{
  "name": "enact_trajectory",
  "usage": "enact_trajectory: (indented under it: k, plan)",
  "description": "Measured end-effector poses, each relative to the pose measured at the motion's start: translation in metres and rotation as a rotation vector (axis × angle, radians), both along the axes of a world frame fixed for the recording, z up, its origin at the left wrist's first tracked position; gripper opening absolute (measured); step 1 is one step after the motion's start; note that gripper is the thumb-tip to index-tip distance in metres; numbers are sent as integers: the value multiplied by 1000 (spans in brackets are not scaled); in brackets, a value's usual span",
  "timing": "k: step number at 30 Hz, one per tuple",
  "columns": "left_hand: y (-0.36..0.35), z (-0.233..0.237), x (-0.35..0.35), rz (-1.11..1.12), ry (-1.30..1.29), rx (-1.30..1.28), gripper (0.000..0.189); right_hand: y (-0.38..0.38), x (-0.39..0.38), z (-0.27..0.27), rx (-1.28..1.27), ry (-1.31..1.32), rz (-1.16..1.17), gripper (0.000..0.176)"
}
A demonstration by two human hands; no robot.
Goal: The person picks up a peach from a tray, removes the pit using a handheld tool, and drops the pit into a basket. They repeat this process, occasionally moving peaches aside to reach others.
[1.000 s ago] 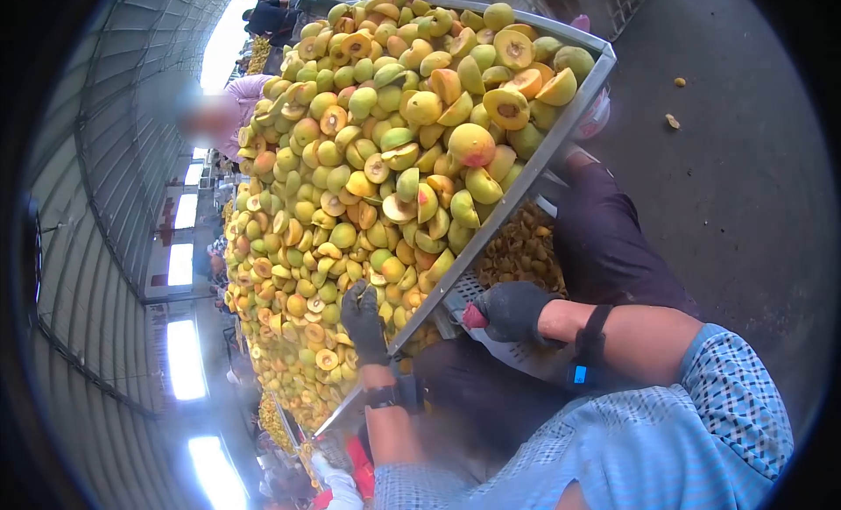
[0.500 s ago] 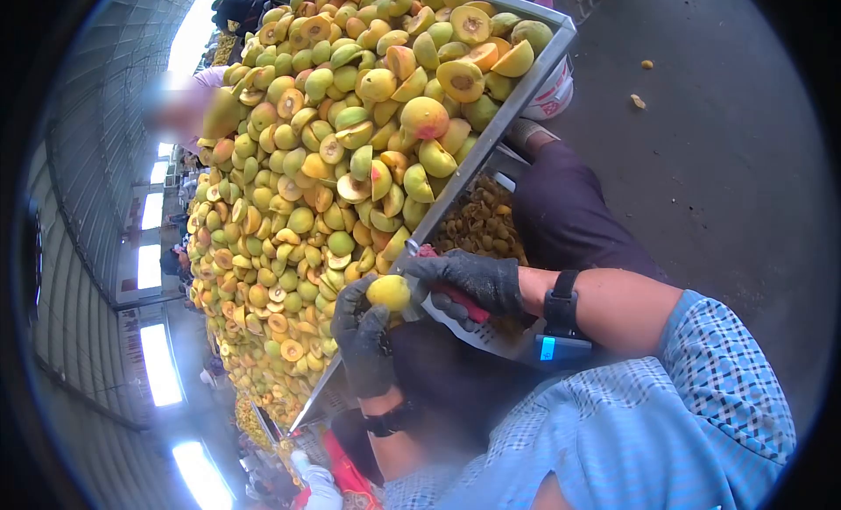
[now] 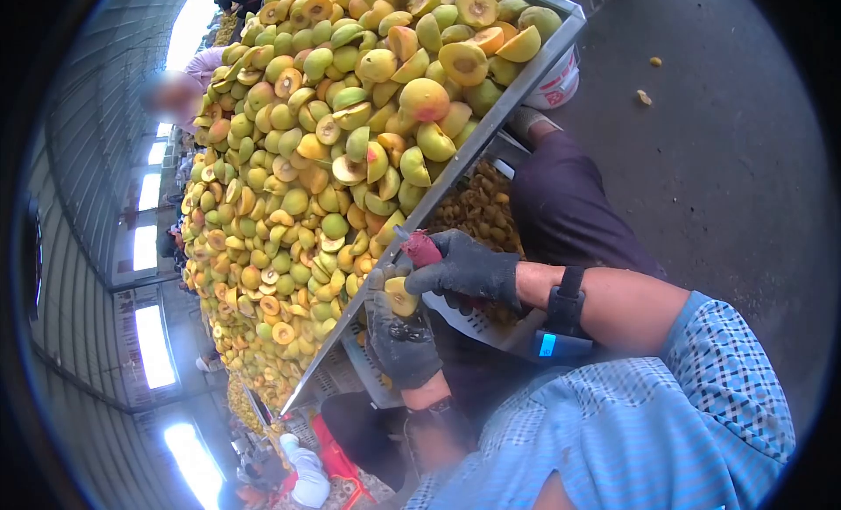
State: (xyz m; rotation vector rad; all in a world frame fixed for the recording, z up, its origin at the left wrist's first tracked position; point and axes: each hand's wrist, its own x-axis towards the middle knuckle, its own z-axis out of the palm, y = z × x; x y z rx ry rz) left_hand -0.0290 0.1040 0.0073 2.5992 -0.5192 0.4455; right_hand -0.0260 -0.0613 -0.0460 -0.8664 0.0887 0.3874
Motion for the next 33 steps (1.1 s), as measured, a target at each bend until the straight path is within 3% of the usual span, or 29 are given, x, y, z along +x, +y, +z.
enact_trajectory:
  k: [2, 4, 5, 6, 8, 10, 12, 14, 16, 17, 21, 23, 24, 26, 30, 33]
  plan:
    - [-12, 6, -4, -42, 45, 7, 45, -2, 1, 2, -59, 42, 23, 39]
    - [-29, 13, -10, -78, 405, -828, 42, -9, 0, 9, 25, 106, 32, 39]
    - [-26, 13, -7, -119, 209, -430, 46, -19, -1, 20, 102, 152, 77, 43]
    - [-26, 8, -8, -118, 208, -432, 46, -15, 0, 15, 99, 152, 79, 43]
    - [-25, -5, -12, 27, 702, -1443, 48, 3, 3, -3, 170, 91, -34, 43]
    - [-17, -15, -7, 69, 733, -1449, 51, 6, 0, -1, 24, 80, 15, 42]
    - [-9, -21, -5, 168, 794, -1466, 55, 4, -8, 1, -278, -225, -146, 37]
    - [-3, -20, -3, 149, 762, -1406, 51, 3, -8, -6, -282, -266, -101, 35]
    - [0, -23, -1, 52, 739, -1313, 53, -5, -12, 3, -606, -397, 172, 33]
    - [-10, -12, -4, 19, 554, -1017, 44, -3, -15, 3, -583, -428, 124, 34]
    - [-16, -10, -4, 190, 531, -1150, 44, -3, -16, 7, -555, -442, 76, 33]
    - [-23, -6, -8, 66, 270, -713, 45, 1, -13, 5, -590, -408, 102, 33]
    - [-22, -5, -7, 67, 271, -713, 45, 5, -13, 2, -590, -406, 102, 33]
    - [-21, -3, -3, 54, 511, -1014, 50, 12, -13, -2, -472, -385, 10, 35]
    - [-30, 0, 1, 124, 552, -1260, 50, 14, -21, 4, -463, -456, -113, 32]
    - [-36, 1, 2, 161, 590, -1391, 49, 15, -18, 0, -549, -500, -139, 46]
